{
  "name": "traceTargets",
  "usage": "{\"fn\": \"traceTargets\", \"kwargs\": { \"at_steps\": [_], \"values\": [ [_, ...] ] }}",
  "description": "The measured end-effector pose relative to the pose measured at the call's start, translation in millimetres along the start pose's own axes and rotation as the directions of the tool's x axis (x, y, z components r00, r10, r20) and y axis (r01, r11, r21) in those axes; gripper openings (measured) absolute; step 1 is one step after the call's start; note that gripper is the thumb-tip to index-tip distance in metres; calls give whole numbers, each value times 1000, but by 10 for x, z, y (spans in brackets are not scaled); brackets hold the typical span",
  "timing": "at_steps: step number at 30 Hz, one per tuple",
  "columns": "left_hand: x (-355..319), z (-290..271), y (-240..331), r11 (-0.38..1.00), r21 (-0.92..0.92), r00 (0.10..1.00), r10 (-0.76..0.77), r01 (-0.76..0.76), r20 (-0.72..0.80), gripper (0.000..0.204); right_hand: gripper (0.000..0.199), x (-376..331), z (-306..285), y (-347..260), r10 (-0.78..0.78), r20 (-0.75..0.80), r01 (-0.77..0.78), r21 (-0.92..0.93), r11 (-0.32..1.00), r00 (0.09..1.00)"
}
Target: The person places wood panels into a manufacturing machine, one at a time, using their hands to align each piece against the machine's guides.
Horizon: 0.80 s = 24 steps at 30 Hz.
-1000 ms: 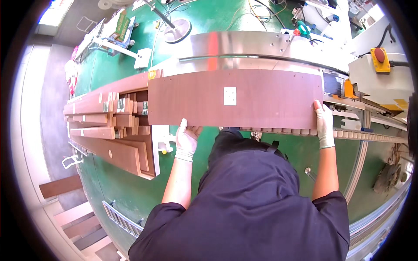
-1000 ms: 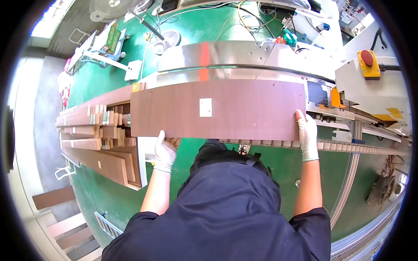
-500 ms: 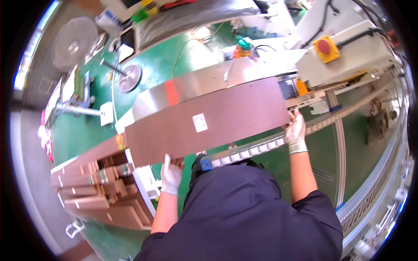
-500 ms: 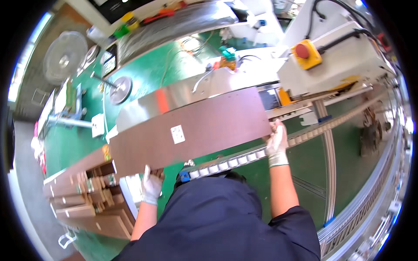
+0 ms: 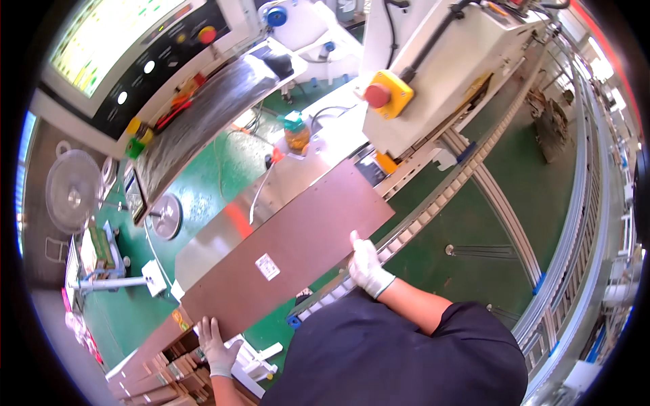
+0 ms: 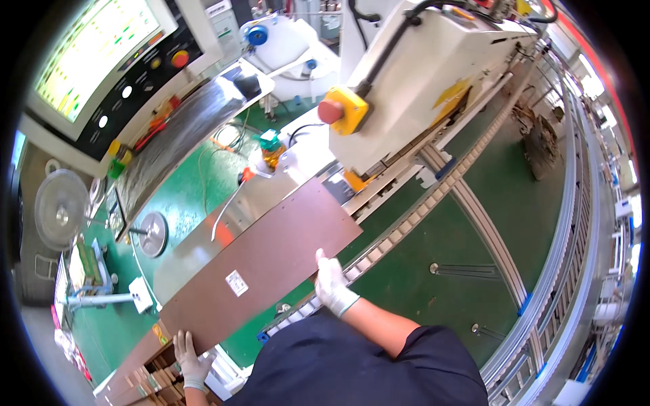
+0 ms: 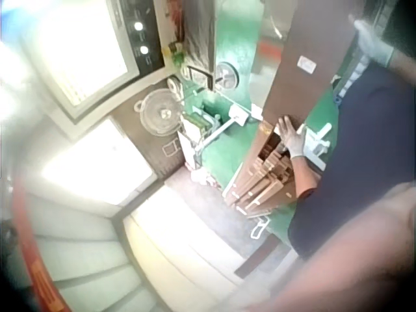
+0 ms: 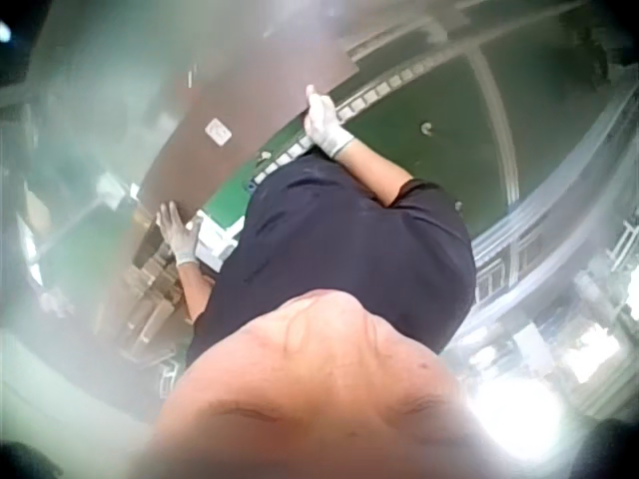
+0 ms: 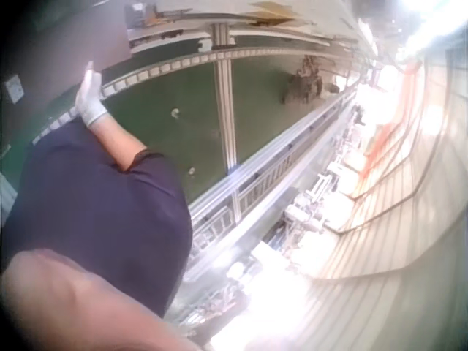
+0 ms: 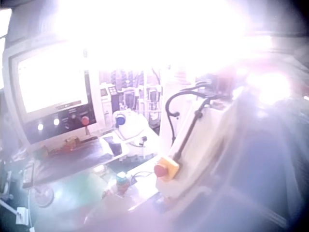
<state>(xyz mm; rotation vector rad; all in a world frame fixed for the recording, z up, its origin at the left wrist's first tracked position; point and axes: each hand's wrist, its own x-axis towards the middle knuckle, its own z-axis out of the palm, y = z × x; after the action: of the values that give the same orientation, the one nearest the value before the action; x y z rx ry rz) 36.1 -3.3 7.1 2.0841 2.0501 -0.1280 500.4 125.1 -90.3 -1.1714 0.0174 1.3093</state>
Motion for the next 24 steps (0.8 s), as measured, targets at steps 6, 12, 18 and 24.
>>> {"fn": "traceTargets", "kwargs": {
  "at_steps": [6,12,18,24],
  "values": [
    [351,168,121,995,10,993,96,-96,-69,127,39,121,-56,-248,-121,-51,112,-154,982,991],
    [542,-35,1014,992,106,995,78,-72,-57,122,35,724,-333,-729,-163,-179,115,-252,961,970],
    [824,79,1557,991,34,989,132,-130,-65,125,37,800,-565,-1583,-320,73,317,-458,831,945],
    [1055,278,2177,972,-110,972,191,-206,-134,113,50,1577,-977,-1779,-271,-79,258,-144,955,959]
  ]
}}
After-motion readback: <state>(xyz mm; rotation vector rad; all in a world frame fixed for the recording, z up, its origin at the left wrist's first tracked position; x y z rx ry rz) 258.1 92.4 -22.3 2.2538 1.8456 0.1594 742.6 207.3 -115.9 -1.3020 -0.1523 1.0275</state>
